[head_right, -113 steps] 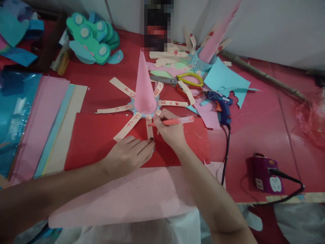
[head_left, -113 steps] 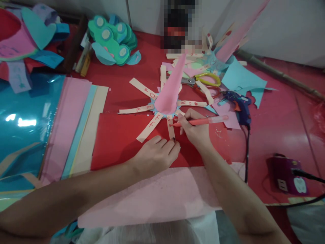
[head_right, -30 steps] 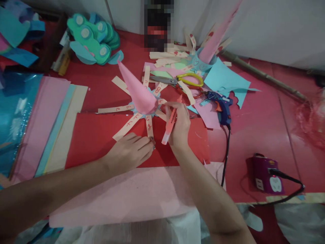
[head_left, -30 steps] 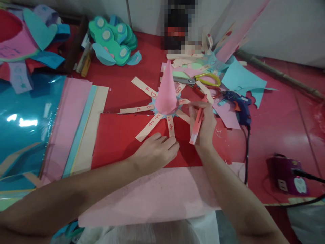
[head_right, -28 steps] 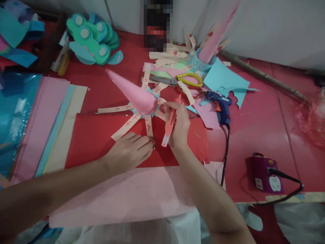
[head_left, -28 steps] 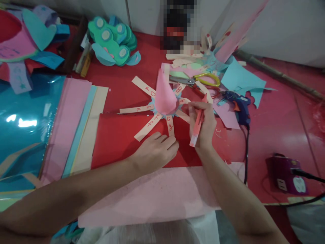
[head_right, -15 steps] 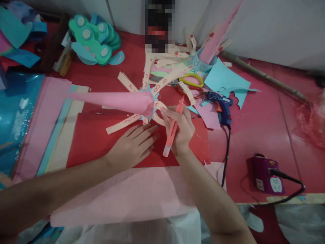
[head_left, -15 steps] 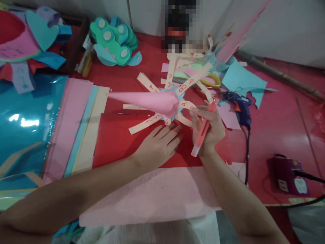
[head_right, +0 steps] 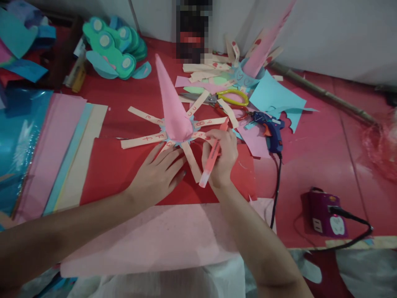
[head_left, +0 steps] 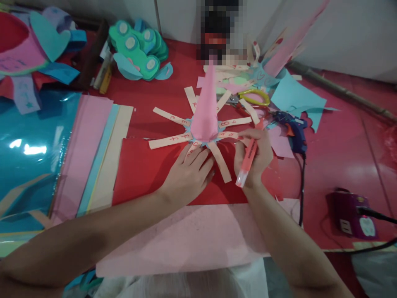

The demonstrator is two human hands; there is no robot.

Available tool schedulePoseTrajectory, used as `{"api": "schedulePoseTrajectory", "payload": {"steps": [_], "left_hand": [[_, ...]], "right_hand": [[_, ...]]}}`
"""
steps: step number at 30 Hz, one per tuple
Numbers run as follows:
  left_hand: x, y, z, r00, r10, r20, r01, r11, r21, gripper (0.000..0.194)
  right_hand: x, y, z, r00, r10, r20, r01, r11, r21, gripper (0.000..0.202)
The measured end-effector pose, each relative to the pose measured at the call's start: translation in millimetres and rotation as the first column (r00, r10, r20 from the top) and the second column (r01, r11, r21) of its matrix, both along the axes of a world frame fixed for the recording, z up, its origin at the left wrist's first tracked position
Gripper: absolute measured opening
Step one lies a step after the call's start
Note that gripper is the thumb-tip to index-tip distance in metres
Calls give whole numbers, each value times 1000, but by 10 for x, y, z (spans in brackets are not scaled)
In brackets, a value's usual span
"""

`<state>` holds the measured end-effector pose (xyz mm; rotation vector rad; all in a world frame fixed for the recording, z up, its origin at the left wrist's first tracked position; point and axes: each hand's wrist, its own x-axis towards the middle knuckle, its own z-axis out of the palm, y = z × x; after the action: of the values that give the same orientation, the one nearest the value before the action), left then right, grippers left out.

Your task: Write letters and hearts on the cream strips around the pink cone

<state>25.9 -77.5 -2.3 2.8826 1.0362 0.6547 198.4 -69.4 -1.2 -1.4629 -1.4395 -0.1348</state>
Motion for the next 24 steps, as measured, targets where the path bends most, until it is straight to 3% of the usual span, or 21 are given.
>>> {"api": "schedulePoseTrajectory", "payload": {"steps": [5,10,13,18,20,24], "left_hand": [[5,-9,-25,999,35,18,-35,999,12,24],[9,-21,-7,994,104,46,-103,995,-4,21],[4,-26,1,994,108,35,-107,994,-18,20],[6,-27,0,992,122,4,-122,991,-48,32],[12,-25,-4,990,138,-31,-139,988,-62,40],[18,-23,-17,983,162,-82,-167,984,-58,46]], "right_hand": [[61,33,-36,987,-95,-133,106,991,77,16],[98,60,-78,977,-54,-209,97,974,203,25],[52,72,-40,960,-122,-254,157,980,123,22],[34,118,-24,945,-190,-264,250,944,217,12],[62,125,-36,957,-168,-237,210,963,167,11],[112,120,-74,980,16,-199,-37,994,-104,10]]}}
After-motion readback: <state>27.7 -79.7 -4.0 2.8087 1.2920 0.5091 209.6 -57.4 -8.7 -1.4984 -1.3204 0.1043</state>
